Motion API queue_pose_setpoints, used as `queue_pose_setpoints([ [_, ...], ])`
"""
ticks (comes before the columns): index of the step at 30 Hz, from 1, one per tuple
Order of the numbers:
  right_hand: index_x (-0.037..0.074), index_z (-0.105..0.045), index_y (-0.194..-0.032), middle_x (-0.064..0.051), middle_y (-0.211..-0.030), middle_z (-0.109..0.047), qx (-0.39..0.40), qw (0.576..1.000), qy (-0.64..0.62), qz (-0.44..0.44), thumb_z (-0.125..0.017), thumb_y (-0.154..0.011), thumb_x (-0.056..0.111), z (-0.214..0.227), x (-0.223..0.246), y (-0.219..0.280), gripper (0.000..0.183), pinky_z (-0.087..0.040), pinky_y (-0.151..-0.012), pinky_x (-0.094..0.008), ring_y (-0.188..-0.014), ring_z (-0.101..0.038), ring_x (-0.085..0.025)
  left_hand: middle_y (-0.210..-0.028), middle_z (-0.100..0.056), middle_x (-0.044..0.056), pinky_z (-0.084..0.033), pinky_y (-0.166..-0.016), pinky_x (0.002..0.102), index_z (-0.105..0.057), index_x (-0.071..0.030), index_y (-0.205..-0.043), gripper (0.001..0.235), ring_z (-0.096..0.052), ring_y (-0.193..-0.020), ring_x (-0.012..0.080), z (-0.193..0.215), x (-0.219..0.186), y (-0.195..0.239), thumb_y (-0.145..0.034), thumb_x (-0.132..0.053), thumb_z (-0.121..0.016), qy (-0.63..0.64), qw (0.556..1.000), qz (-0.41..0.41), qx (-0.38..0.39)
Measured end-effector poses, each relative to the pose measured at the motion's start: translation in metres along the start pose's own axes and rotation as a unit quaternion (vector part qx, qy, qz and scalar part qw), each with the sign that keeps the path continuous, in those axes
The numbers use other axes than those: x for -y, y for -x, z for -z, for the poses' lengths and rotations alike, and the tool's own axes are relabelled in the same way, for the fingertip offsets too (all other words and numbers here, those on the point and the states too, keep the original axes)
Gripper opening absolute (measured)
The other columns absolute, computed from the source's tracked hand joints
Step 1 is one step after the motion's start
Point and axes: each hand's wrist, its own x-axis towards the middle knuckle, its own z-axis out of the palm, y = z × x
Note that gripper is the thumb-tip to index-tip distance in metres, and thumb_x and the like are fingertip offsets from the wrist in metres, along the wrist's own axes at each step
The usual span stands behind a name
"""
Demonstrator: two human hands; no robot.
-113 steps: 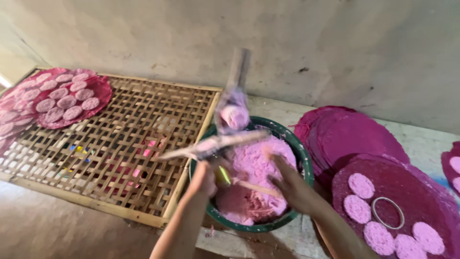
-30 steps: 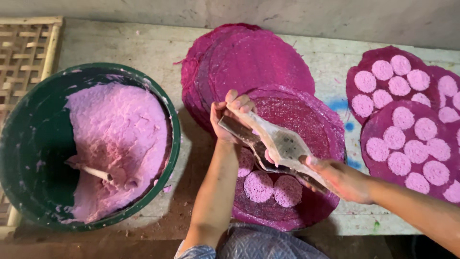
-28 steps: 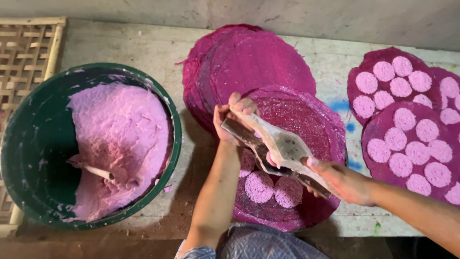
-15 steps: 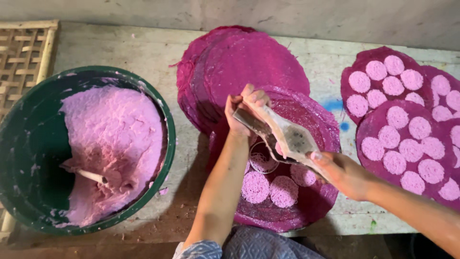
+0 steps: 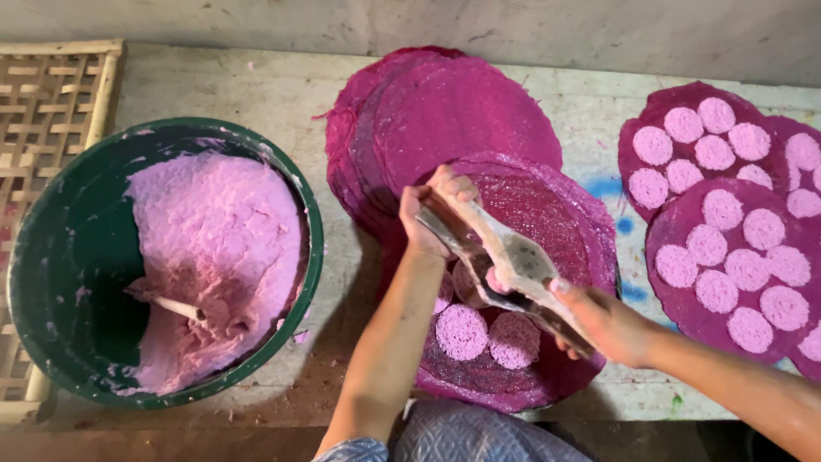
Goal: The person uses a hand-stamping tool to apply pink paste from a bowl onto large purple dough circles, then moves the finished discs onto a wooden lattice drying rack.
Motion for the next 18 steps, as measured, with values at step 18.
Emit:
queue_pose_setpoints([
  [18, 0.007, -0.069, -0.096, -0.005, -0.067, -0.063, -0.144, 0.971, 0.152, 0.119, -0.033, -0.099, 0.058, 0.007, -0.016, -0.022, 0.063, -0.047, -0.058, -0.035, -0.061, -0.056, -0.017, -0.089, -0.054, 0.006, -0.049, -0.086, 0.043, -0.055, -0.009, -0.102, 0.035, -0.056, -0.09, 0.0241, -0.041, -0.003, -0.032, -0.096, -0.039, -0.038, -0.077, 0.996, 0.021, 0.041],
])
